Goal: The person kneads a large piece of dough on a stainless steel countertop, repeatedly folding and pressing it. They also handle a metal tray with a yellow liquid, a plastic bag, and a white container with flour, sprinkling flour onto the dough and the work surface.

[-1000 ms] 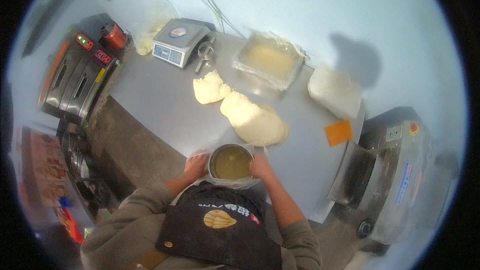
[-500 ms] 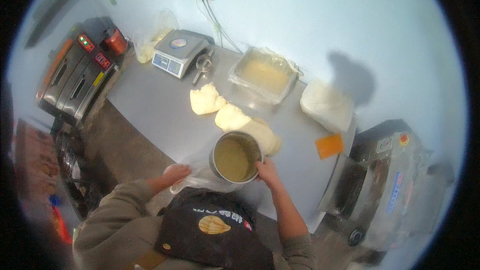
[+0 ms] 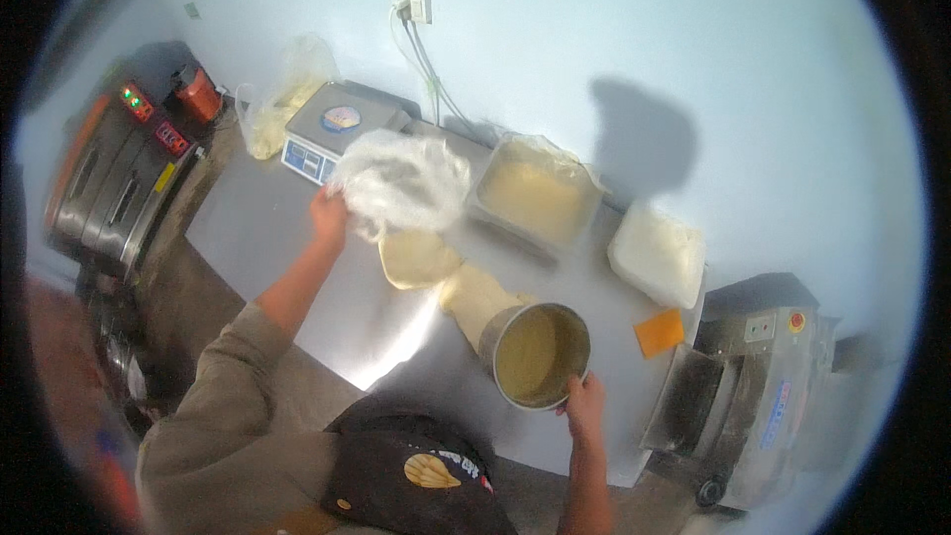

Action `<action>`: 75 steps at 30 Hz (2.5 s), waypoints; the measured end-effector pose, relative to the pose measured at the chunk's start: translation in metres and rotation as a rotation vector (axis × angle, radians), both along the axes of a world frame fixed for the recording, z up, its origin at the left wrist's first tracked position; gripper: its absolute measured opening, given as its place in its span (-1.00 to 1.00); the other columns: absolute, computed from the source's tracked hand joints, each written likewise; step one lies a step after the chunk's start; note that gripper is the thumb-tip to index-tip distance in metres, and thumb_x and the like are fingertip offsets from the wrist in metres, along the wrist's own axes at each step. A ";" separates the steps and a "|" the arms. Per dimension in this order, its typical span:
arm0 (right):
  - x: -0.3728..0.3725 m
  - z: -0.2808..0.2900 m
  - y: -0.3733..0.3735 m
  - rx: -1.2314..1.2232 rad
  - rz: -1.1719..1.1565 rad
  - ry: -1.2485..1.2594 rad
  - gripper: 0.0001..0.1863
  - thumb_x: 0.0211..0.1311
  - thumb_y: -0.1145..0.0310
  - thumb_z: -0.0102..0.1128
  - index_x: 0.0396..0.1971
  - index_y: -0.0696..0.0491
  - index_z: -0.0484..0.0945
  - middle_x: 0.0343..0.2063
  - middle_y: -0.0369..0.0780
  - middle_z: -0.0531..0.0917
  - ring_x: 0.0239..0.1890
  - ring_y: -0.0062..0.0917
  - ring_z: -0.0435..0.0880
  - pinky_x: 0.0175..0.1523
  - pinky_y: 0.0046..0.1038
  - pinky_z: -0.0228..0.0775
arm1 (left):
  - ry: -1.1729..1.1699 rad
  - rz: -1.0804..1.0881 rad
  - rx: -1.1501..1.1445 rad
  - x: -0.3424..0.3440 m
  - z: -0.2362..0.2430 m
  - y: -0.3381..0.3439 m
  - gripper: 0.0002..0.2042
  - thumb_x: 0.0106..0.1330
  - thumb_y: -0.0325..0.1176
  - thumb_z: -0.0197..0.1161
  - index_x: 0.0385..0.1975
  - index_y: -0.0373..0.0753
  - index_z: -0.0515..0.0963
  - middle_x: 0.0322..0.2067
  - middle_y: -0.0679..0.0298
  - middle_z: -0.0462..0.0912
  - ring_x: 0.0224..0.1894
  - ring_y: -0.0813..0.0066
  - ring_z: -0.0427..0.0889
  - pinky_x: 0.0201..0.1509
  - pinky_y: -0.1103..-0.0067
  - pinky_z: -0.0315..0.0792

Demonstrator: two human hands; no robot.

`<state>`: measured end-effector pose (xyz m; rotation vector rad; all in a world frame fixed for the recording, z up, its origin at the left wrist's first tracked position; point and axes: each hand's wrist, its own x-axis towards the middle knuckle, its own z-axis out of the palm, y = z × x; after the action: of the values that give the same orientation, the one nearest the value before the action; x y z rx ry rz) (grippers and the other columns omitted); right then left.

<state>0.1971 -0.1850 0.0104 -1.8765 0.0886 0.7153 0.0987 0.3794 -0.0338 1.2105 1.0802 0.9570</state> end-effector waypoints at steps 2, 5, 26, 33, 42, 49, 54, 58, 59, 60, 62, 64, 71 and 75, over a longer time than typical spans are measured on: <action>-0.015 -0.006 0.017 0.041 -0.088 0.034 -0.78 0.36 0.36 0.04 -0.19 0.21 0.52 -0.57 -0.19 0.60 -0.70 -0.53 0.53 -0.64 -0.48 0.33 | 0.138 0.000 0.140 0.050 -0.003 0.021 -0.68 0.32 -0.43 0.20 0.02 -0.42 0.60 -0.28 0.08 0.71 -0.22 0.30 0.70 -0.16 0.40 0.55; -0.028 -0.008 0.042 0.053 -0.206 0.079 -0.79 0.37 0.36 0.03 -0.19 0.20 0.50 -0.55 -0.20 0.60 -0.69 -0.54 0.50 -0.64 -0.48 0.32 | 0.490 -0.091 0.330 0.111 -0.027 0.047 -0.63 0.24 -0.31 0.28 -0.04 -0.44 0.61 -0.28 -0.04 0.71 -0.19 0.10 0.73 -0.11 0.29 0.56; 0.163 -0.012 0.455 0.003 -0.114 -0.109 -0.66 0.38 0.43 -0.06 0.04 0.28 0.51 -0.27 -0.06 0.68 -0.50 -0.39 0.71 -0.53 -0.42 0.60 | 0.528 -1.009 0.523 0.135 -0.156 0.029 -0.51 0.26 -0.32 0.27 0.16 -0.43 0.45 0.22 -0.23 0.43 0.28 -0.18 0.44 0.32 0.15 0.40; 0.185 -0.076 0.520 0.014 -0.356 0.055 -0.63 0.35 0.52 -0.06 0.11 0.31 0.45 -0.10 0.04 0.66 -0.32 -0.25 0.76 -0.49 -0.37 0.67 | 0.364 -0.887 0.568 0.064 -0.139 0.036 -0.41 0.22 -0.27 0.35 0.28 -0.29 0.44 0.41 -0.13 0.22 0.36 -0.09 0.37 0.45 0.23 0.28; 0.194 -0.133 0.540 0.198 -0.500 0.125 -0.61 0.31 0.60 -0.07 0.13 0.32 0.39 -0.01 0.12 0.58 -0.28 -0.08 0.75 -0.51 -0.28 0.69 | 0.456 -0.546 0.498 0.075 -0.151 0.064 -0.33 0.18 -0.20 0.42 0.30 -0.33 0.41 0.43 -0.20 0.18 0.41 -0.14 0.30 0.46 0.17 0.25; 0.187 -0.136 0.511 0.410 -0.226 0.470 -0.63 0.50 0.40 0.00 0.20 0.21 0.37 0.02 0.02 0.58 -0.09 -0.14 0.72 -0.07 -0.16 0.68 | 0.688 -0.559 0.432 0.097 -0.145 0.074 -0.28 0.17 -0.07 0.42 0.30 -0.32 0.41 0.43 -0.23 0.17 0.46 -0.19 0.20 0.48 0.12 0.18; 0.121 -0.113 0.456 0.242 0.025 0.184 -0.57 0.52 0.29 0.09 0.30 0.05 0.37 0.11 -0.13 0.56 0.01 -0.26 0.70 0.04 -0.29 0.61 | 0.731 -0.516 0.392 0.109 -0.142 0.065 -0.27 0.16 -0.05 0.42 0.30 -0.31 0.42 0.42 -0.23 0.19 0.45 -0.18 0.23 0.48 0.11 0.19; 0.052 -0.107 0.376 0.177 0.030 0.024 -0.55 0.50 0.32 0.14 0.31 0.07 0.42 0.07 -0.19 0.60 -0.02 -0.35 0.73 0.03 -0.36 0.61 | 0.687 -0.501 0.357 0.107 -0.140 0.055 -0.24 0.17 -0.10 0.42 0.35 -0.34 0.38 0.45 -0.27 0.10 0.46 -0.21 0.19 0.50 0.11 0.17; 0.043 -0.107 0.353 0.189 -0.041 0.139 -0.58 0.50 0.32 0.13 0.27 0.12 0.45 0.05 -0.17 0.61 -0.03 -0.34 0.73 0.01 -0.37 0.62 | 0.676 -0.509 0.344 0.103 -0.138 0.050 -0.23 0.17 -0.12 0.43 0.37 -0.36 0.36 0.47 -0.28 0.06 0.48 -0.22 0.16 0.50 0.11 0.15; 0.039 -0.107 0.329 0.165 -0.153 0.279 -0.60 0.51 0.33 0.12 0.24 0.16 0.48 0.03 -0.15 0.63 -0.05 -0.33 0.74 -0.01 -0.38 0.63 | 0.706 -0.481 0.415 0.101 -0.136 0.043 -0.31 0.19 -0.21 0.42 0.33 -0.32 0.41 0.46 -0.19 0.11 0.48 -0.18 0.17 0.50 0.14 0.18; 0.031 -0.104 0.281 0.208 -0.255 0.271 -0.60 0.50 0.30 0.13 0.21 0.19 0.48 0.01 -0.14 0.64 -0.06 -0.32 0.75 -0.03 -0.37 0.65 | 0.575 -0.424 0.418 0.090 -0.129 0.024 -0.40 0.20 -0.27 0.40 0.26 -0.30 0.46 0.42 -0.12 0.19 0.44 -0.15 0.23 0.47 0.16 0.21; 0.033 -0.100 0.233 0.229 -0.364 0.246 -0.62 0.51 0.27 0.13 0.15 0.20 0.49 -0.02 -0.13 0.65 -0.07 -0.31 0.76 -0.04 -0.36 0.66 | 0.494 -0.431 0.417 0.080 -0.122 -0.001 -0.49 0.20 -0.33 0.37 0.18 -0.29 0.50 0.37 -0.07 0.25 0.40 -0.11 0.28 0.44 0.18 0.25; 0.098 -0.093 0.082 0.361 -0.674 0.126 -0.74 0.46 0.26 0.18 -0.06 0.12 0.51 -0.14 -0.17 0.65 -0.14 -0.33 0.75 -0.08 -0.36 0.65 | 0.388 -0.658 0.592 0.048 -0.095 -0.109 -0.64 0.14 -0.48 0.30 -0.02 -0.28 0.54 0.10 -0.02 0.48 0.22 -0.02 0.46 0.34 0.24 0.34; 0.153 -0.107 0.017 0.411 -0.813 0.088 -0.77 0.41 0.27 0.22 -0.09 0.08 0.50 -0.20 -0.20 0.63 -0.21 -0.37 0.72 -0.11 -0.37 0.64 | 0.384 -0.718 0.558 0.043 -0.090 -0.164 -0.66 0.11 -0.52 0.29 -0.06 -0.29 0.55 0.02 0.01 0.54 0.18 -0.01 0.49 0.33 0.26 0.35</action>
<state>0.3501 -0.1677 -0.0963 -1.2512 0.6678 0.2182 0.1413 0.2154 -0.1235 2.1181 0.5666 0.4663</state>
